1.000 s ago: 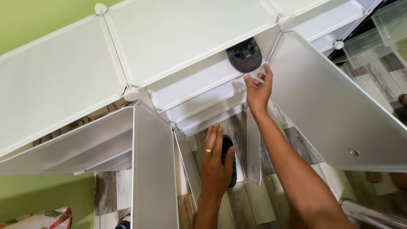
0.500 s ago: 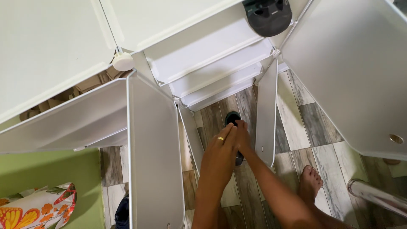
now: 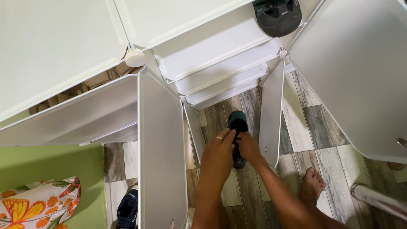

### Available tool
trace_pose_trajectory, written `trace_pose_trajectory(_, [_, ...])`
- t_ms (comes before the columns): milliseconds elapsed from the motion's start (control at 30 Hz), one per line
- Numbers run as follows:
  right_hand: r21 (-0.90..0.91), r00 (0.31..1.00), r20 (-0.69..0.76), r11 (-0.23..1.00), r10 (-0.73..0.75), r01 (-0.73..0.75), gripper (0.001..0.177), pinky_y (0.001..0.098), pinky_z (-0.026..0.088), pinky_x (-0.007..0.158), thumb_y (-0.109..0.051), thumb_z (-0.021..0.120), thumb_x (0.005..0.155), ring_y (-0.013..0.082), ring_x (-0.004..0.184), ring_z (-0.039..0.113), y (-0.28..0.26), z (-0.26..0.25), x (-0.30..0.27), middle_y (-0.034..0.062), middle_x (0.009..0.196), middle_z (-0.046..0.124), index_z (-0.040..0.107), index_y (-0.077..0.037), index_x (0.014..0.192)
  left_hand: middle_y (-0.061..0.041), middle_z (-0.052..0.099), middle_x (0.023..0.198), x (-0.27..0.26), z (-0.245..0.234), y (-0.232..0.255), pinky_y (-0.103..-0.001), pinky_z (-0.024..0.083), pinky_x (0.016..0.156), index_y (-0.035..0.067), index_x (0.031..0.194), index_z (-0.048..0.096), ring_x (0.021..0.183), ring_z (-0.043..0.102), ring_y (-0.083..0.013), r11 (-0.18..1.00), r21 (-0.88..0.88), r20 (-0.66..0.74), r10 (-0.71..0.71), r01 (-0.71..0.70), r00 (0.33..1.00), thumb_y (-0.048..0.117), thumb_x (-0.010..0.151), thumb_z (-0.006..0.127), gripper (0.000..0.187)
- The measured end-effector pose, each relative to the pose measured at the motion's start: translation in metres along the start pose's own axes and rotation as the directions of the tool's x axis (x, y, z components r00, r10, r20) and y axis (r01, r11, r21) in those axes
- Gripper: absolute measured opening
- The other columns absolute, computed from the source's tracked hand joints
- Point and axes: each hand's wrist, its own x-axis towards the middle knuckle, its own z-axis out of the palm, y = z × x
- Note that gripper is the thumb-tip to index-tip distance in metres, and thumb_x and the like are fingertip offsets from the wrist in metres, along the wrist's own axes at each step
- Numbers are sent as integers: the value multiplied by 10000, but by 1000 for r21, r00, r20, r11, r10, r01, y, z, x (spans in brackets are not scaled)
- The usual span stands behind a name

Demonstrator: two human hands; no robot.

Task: Organizing and cleaning shoes and placing them into a multi-tier shoe rack.

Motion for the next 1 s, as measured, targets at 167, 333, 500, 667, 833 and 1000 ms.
trace_pose_trajectory(167, [32, 998, 12, 998, -55, 55, 197, 493, 531, 820, -194, 709, 890, 392, 982, 664, -69, -111, -27, 151, 1070, 689, 702, -92, 1059, -57, 593, 1449, 3, -9, 10, -424, 504, 1015, 157, 1353, 649, 1249, 603, -327, 989, -75, 115, -119, 128, 986, 100, 889, 687, 469])
trace_pose_trajectory(333, [125, 979, -10, 971, -203, 203, 204, 426, 544, 784, -169, 738, 869, 348, 944, 691, -116, -206, -59, 139, 1017, 705, 704, -64, 1041, -116, 458, 1515, 6, -15, 24, -497, 434, 1026, 100, 1379, 570, 1337, 478, -443, 992, -26, -91, 119, -122, 989, 150, 683, 872, 760])
trace_pose_trajectory(500, [338, 998, 13, 940, -64, 56, 128, 315, 484, 668, -89, 704, 901, 191, 753, 618, -120, -260, -112, 64, 909, 642, 707, -37, 1018, -91, 293, 1734, 1, -7, 40, -434, 564, 1018, 272, 1372, 614, 1303, 628, -343, 921, -379, 105, 139, -89, 985, 173, 828, 767, 574])
trace_pose_trajectory(667, [520, 999, 25, 853, 21, -31, 119, 272, 421, 662, -46, 694, 931, 134, 748, 517, -102, -270, -132, 42, 891, 570, 743, -31, 1038, -119, 353, 1604, 2, -9, 70, -477, 543, 982, 208, 1278, 558, 1300, 561, -416, 920, -382, 167, 162, -88, 973, 188, 705, 902, 669])
trace_pose_trajectory(833, [614, 998, 48, 789, -43, 5, 123, 252, 450, 717, -24, 693, 926, 115, 809, 553, -98, -295, -136, 30, 918, 578, 745, -16, 1037, -136, 362, 1563, 9, 0, 74, -471, 586, 967, 170, 1177, 526, 1254, 614, -403, 872, -483, 148, 168, -77, 975, 212, 689, 906, 620])
trace_pose_trajectory(1000, [567, 991, 74, 822, -108, 47, 140, 261, 491, 732, -11, 684, 905, 124, 837, 609, -101, -316, -136, 21, 944, 623, 756, -31, 1024, -180, 201, 1626, 5, 12, 81, -557, 458, 1076, 144, 1124, 567, 1422, 385, -477, 905, -374, 25, 228, -203, 973, 244, 682, 955, 596])
